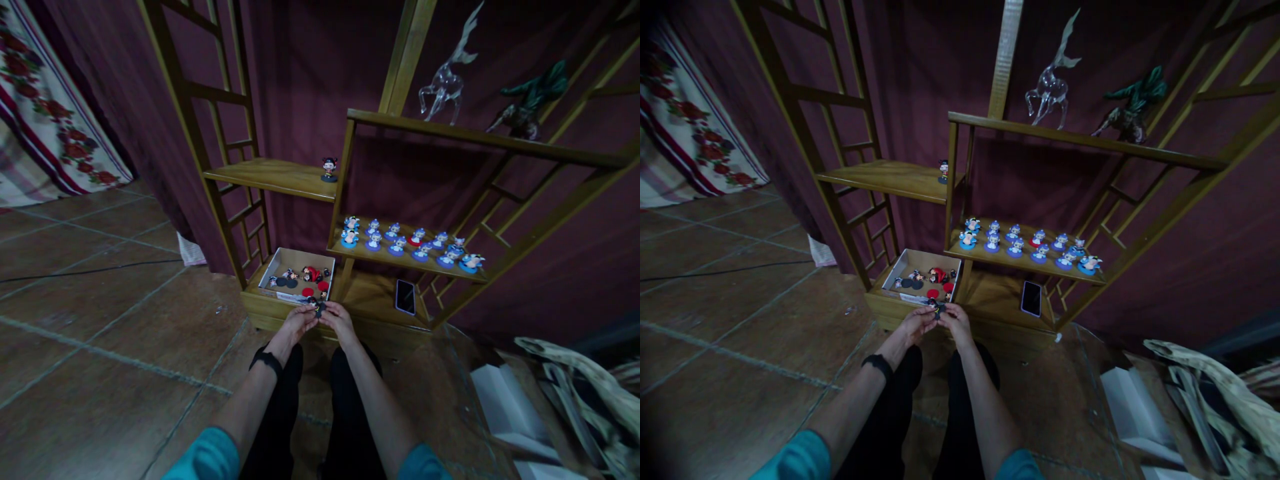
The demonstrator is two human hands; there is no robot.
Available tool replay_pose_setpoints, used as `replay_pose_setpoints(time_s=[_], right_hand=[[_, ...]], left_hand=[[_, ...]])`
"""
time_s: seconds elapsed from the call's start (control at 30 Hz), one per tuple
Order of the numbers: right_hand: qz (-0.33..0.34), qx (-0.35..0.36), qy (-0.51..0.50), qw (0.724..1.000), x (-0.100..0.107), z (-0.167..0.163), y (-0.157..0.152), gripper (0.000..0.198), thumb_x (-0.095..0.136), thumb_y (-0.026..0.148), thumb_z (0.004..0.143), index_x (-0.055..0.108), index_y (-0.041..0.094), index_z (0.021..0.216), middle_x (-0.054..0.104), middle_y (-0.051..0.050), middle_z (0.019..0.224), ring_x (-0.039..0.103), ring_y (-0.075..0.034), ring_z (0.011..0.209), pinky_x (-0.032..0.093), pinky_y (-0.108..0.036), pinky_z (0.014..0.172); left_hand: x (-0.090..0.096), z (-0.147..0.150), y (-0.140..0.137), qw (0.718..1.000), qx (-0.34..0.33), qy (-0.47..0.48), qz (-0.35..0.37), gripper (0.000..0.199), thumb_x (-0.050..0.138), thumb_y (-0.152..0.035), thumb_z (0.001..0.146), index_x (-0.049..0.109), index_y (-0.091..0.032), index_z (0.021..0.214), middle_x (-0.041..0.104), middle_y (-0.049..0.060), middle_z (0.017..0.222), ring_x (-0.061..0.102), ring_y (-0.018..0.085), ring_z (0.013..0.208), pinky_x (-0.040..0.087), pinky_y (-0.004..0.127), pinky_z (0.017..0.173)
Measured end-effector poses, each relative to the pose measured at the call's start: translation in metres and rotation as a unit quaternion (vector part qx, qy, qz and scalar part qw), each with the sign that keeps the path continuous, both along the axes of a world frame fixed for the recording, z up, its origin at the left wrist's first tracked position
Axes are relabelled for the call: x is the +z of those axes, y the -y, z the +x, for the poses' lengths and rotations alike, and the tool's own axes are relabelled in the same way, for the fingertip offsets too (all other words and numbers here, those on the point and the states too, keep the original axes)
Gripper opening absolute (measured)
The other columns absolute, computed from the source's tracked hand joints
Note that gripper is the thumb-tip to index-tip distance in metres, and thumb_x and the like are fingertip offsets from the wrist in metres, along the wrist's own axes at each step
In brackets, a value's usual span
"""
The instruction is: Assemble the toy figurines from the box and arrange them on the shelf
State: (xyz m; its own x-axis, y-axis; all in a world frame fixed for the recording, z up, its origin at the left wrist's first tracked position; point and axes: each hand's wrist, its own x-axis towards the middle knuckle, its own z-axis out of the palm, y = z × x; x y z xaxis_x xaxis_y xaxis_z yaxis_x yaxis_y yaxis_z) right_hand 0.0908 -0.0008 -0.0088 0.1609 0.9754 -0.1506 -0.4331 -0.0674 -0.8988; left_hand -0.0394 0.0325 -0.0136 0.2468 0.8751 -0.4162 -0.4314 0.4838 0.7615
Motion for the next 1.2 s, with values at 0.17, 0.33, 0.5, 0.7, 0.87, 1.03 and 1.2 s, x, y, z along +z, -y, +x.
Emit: replay_pose_setpoints(time_s=[0.17, 0.33, 0.5, 0.7, 0.87, 1.03, 1.2], right_hand=[[-0.008, -0.001, 0.005, 1.0, 0.001, 0.0, 0.0, 0.046, 0.077, 0.029, 0.047, 0.062, 0.017, 0.089, 0.062, -0.002, 0.084, 0.061, -0.015, 0.072, 0.053, -0.032, 0.068], [-0.01, 0.006, 0.02, 1.0, -0.001, 0.0, -0.002, 0.045, 0.076, 0.028, 0.048, 0.062, 0.018, 0.09, 0.061, -0.002, 0.083, 0.061, -0.014, 0.069, 0.052, -0.028, 0.064], [-0.006, 0.009, 0.033, 0.999, -0.006, 0.001, -0.003, 0.044, 0.075, 0.028, 0.051, 0.062, 0.018, 0.091, 0.061, -0.001, 0.084, 0.06, -0.012, 0.067, 0.051, -0.026, 0.062], [0.003, 0.005, 0.022, 1.0, -0.009, 0.002, -0.002, 0.041, 0.073, 0.029, 0.054, 0.062, 0.019, 0.092, 0.061, -0.002, 0.083, 0.06, -0.012, 0.063, 0.051, -0.028, 0.062], [0.007, 0.001, 0.007, 1.0, -0.011, 0.003, -0.003, 0.038, 0.071, 0.028, 0.056, 0.062, 0.019, 0.092, 0.062, -0.002, 0.082, 0.06, -0.011, 0.061, 0.052, -0.03, 0.064], [-0.012, -0.014, -0.009, 1.0, -0.01, 0.003, -0.004, 0.037, 0.07, 0.026, 0.054, 0.063, 0.017, 0.089, 0.064, -0.001, 0.076, 0.059, -0.012, 0.059, 0.052, -0.031, 0.064], [-0.029, -0.014, -0.02, 0.999, -0.009, 0.002, -0.004, 0.037, 0.071, 0.024, 0.053, 0.064, 0.016, 0.089, 0.065, -0.002, 0.074, 0.061, -0.013, 0.061, 0.052, -0.032, 0.066]], left_hand=[[0.002, -0.001, 0.001, 1.0, -0.005, 0.008, -0.005, 0.019, 0.067, 0.0, 0.062, 0.061, -0.013, 0.075, 0.063, 0.002, 0.063, 0.061, 0.01, 0.056, 0.05, 0.022, 0.06], [0.0, 0.0, 0.0, 1.0, -0.002, 0.007, -0.009, 0.019, 0.065, 0.003, 0.061, 0.06, -0.013, 0.071, 0.062, 0.001, 0.061, 0.06, 0.01, 0.057, 0.05, 0.022, 0.06], [-0.001, 0.0, 0.0, 1.0, -0.005, 0.012, -0.002, 0.019, 0.064, 0.005, 0.061, 0.06, -0.012, 0.071, 0.062, 0.002, 0.062, 0.06, 0.009, 0.058, 0.05, 0.022, 0.062], [-0.001, 0.0, -0.002, 1.0, 0.004, 0.007, -0.002, 0.019, 0.069, 0.002, 0.059, 0.061, -0.012, 0.07, 0.063, 0.003, 0.064, 0.061, 0.01, 0.058, 0.05, 0.021, 0.06], [-0.003, 0.0, -0.003, 1.0, -0.005, 0.017, 0.005, 0.022, 0.068, 0.001, 0.06, 0.062, -0.012, 0.077, 0.066, 0.005, 0.068, 0.063, 0.012, 0.061, 0.051, 0.021, 0.059], [-0.003, -0.001, -0.003, 1.0, -0.013, 0.019, 0.02, 0.026, 0.068, 0.0, 0.061, 0.063, -0.012, 0.083, 0.067, 0.006, 0.072, 0.064, 0.012, 0.063, 0.052, 0.021, 0.061], [-0.002, -0.002, -0.002, 0.999, -0.022, 0.015, 0.032, 0.03, 0.07, -0.001, 0.059, 0.063, -0.013, 0.086, 0.067, 0.006, 0.076, 0.064, 0.013, 0.066, 0.052, 0.021, 0.062]])
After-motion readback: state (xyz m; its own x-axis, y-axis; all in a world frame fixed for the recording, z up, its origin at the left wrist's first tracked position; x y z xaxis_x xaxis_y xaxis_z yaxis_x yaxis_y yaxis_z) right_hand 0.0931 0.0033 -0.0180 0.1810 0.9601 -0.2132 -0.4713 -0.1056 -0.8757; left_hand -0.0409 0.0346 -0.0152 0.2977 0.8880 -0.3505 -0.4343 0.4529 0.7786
